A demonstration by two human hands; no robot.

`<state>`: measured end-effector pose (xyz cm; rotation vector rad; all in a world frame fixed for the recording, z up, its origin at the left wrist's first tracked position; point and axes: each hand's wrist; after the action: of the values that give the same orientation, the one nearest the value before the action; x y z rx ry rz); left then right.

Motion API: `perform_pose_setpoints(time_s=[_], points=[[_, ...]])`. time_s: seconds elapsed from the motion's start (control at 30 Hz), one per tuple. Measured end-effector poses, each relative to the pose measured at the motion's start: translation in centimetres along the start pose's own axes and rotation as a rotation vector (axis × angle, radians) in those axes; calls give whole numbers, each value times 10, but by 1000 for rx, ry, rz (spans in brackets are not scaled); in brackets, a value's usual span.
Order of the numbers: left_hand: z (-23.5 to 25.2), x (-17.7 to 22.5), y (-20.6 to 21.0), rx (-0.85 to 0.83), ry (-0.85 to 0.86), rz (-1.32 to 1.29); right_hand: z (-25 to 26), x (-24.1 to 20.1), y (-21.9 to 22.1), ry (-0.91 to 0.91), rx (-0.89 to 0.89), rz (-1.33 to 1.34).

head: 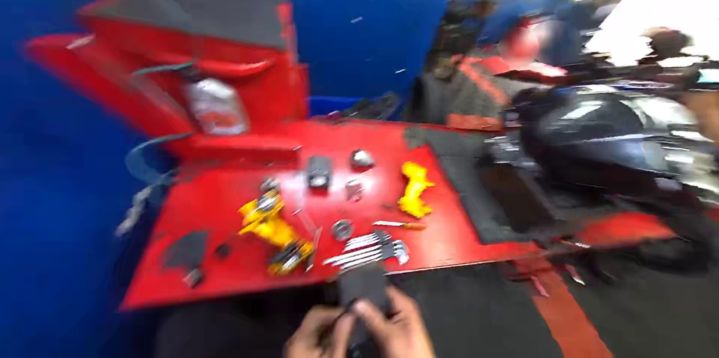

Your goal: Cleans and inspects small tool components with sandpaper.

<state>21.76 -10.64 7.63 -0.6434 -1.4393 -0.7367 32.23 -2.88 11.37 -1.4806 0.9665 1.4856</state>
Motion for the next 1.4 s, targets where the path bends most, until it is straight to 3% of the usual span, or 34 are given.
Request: perform_pose_setpoints(time_s=[0.17, 0.4, 0.53, 0.67, 1.03, 1.27, 1.4], points=[[7, -16, -3, -13, -163, -137, 11, 18, 5, 43, 32, 49], [36, -26, -22, -49, -117, -122, 41, 32, 18, 18, -32, 133], [96, -51, -61, 203, -138, 41, 75, 34, 29, 69, -31, 39], [137, -80, -97, 336, -368, -40, 108, 43, 39, 117, -141, 7], [178, -86, -91, 187, -492, -105, 175, 70, 85, 307, -231, -187], [182, -85, -87, 113, -469, -56, 176, 82, 96, 435, -180, -128], [181, -87, -88, 74, -434, 14, 168, 93, 95, 394, -116, -115]])
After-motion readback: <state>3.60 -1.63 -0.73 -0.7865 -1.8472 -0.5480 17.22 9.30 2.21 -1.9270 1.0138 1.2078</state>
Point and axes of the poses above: each hand's wrist, its own z-axis towards the middle knuckle, its own y-axis out of the palm, x = y × z, and after that the axes turned 4 degrees about -y, right-handed
